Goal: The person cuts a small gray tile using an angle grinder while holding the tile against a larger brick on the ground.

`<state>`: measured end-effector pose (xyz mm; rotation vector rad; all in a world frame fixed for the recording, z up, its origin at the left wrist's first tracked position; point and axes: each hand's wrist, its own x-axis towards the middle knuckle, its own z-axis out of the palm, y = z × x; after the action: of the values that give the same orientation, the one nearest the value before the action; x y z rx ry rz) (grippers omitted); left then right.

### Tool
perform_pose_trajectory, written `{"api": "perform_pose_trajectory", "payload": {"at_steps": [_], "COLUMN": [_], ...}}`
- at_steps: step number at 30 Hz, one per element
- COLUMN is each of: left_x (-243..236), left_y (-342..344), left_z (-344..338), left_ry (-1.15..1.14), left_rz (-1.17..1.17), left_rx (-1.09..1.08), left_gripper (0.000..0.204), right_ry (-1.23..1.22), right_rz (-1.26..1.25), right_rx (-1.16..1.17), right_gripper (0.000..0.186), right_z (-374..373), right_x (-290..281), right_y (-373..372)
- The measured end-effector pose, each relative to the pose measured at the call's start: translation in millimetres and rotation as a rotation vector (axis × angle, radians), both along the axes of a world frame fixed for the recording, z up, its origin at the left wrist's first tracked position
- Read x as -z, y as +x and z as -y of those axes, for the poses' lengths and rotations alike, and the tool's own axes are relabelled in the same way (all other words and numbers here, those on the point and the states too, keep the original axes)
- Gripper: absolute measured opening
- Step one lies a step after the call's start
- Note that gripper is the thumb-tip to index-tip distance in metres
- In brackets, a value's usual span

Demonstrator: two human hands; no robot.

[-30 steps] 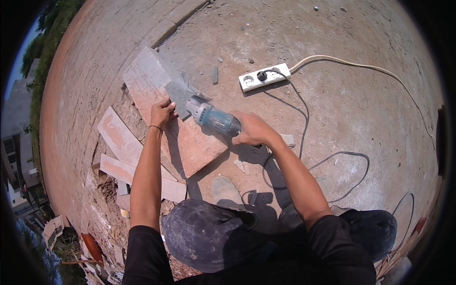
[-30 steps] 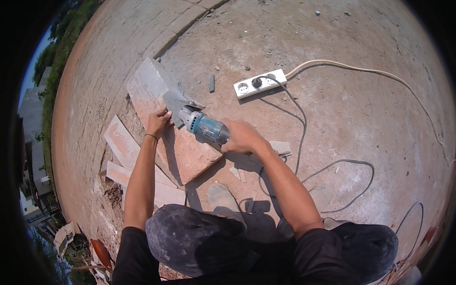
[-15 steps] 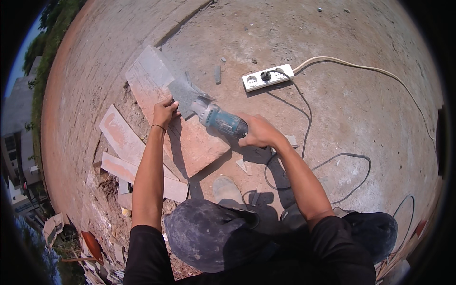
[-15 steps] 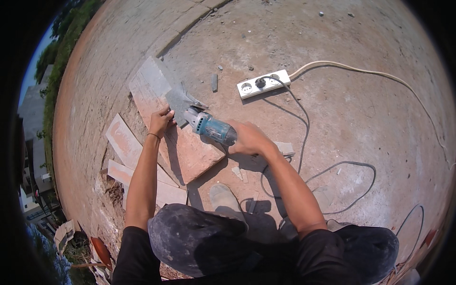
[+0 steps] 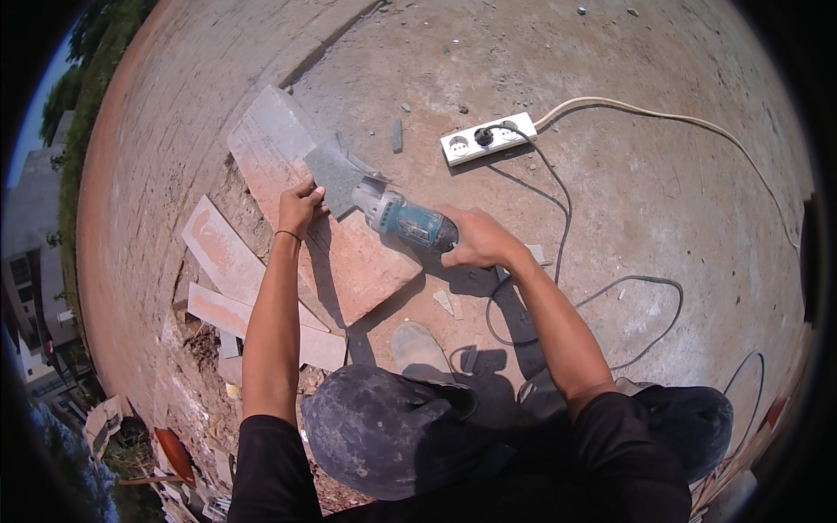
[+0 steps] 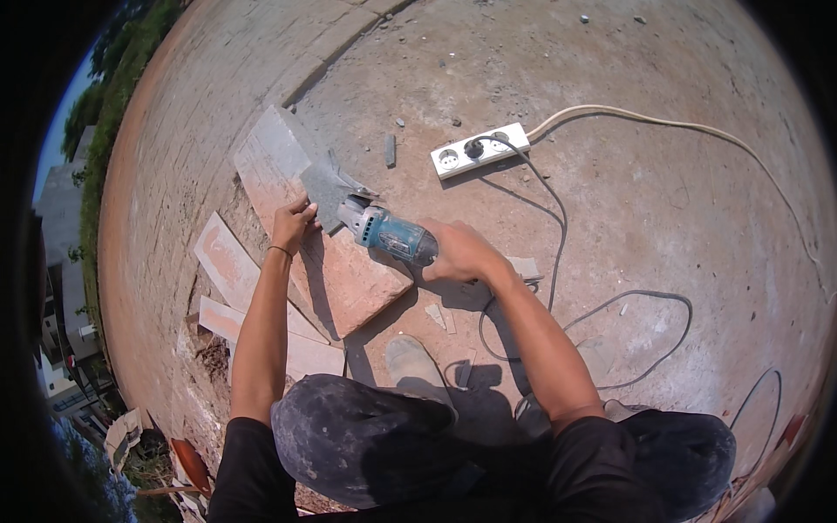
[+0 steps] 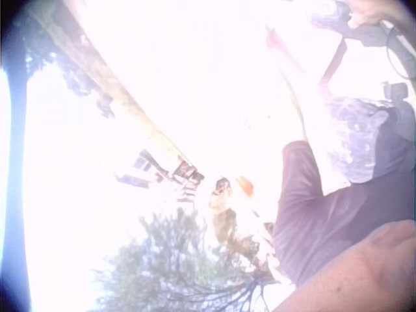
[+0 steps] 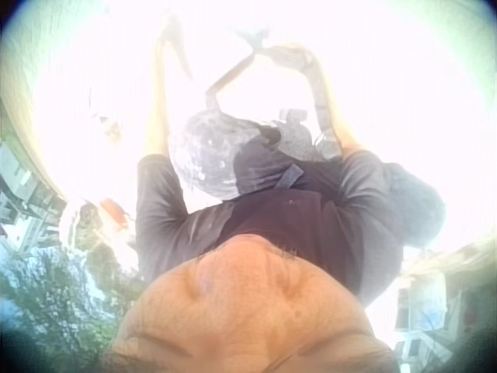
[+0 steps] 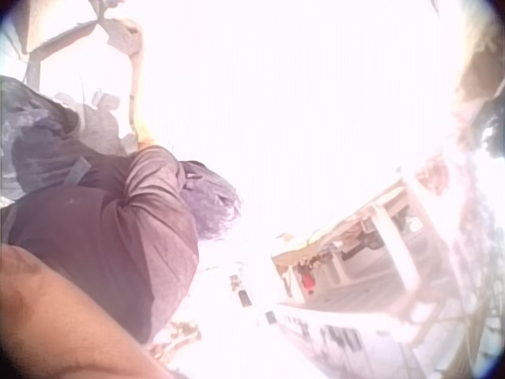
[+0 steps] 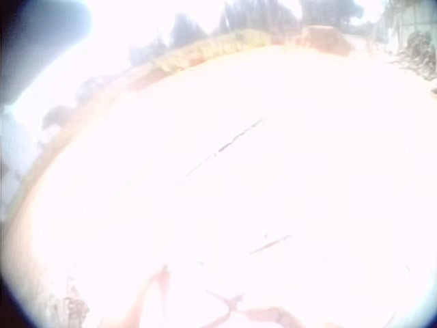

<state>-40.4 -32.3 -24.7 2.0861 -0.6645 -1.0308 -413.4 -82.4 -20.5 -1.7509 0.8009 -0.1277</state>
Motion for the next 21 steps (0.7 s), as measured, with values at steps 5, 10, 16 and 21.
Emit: {"api": "perform_pose_trajectory", "payload": {"at_steps": [5, 10, 16, 21], "left_x": [-0.8, -1.0, -3.3, -4.0], "left_y": [-2.4, 0.5, -2.3, -3.6], "left_z": [0.7, 0.6, -0.3, 0.3], "left_ry": [-0.006, 0.010, 0.005, -0.002], "left_rz": [-0.011, 0.009, 0.009, 0.008], "left_rx": [0.000, 0.011, 0.010, 0.026], "left_gripper": [0.051, 0.052, 0.051, 0.052], "right_ry": [0.020, 0.011, -0.001, -0.032], "right_rz": [0.000, -0.010, 0.025, 0.035], "right_rx": [0.006, -0.001, -0.001, 0.010], "right_gripper": [0.077, 0.081, 0.077, 0.076], "right_z": [0.1, 1.2, 1.3, 0.2], "right_x": [-2.5, -2.0, -5.1, -0.4], "right_y": [0.9, 4.6, 5.8, 7.8]}}
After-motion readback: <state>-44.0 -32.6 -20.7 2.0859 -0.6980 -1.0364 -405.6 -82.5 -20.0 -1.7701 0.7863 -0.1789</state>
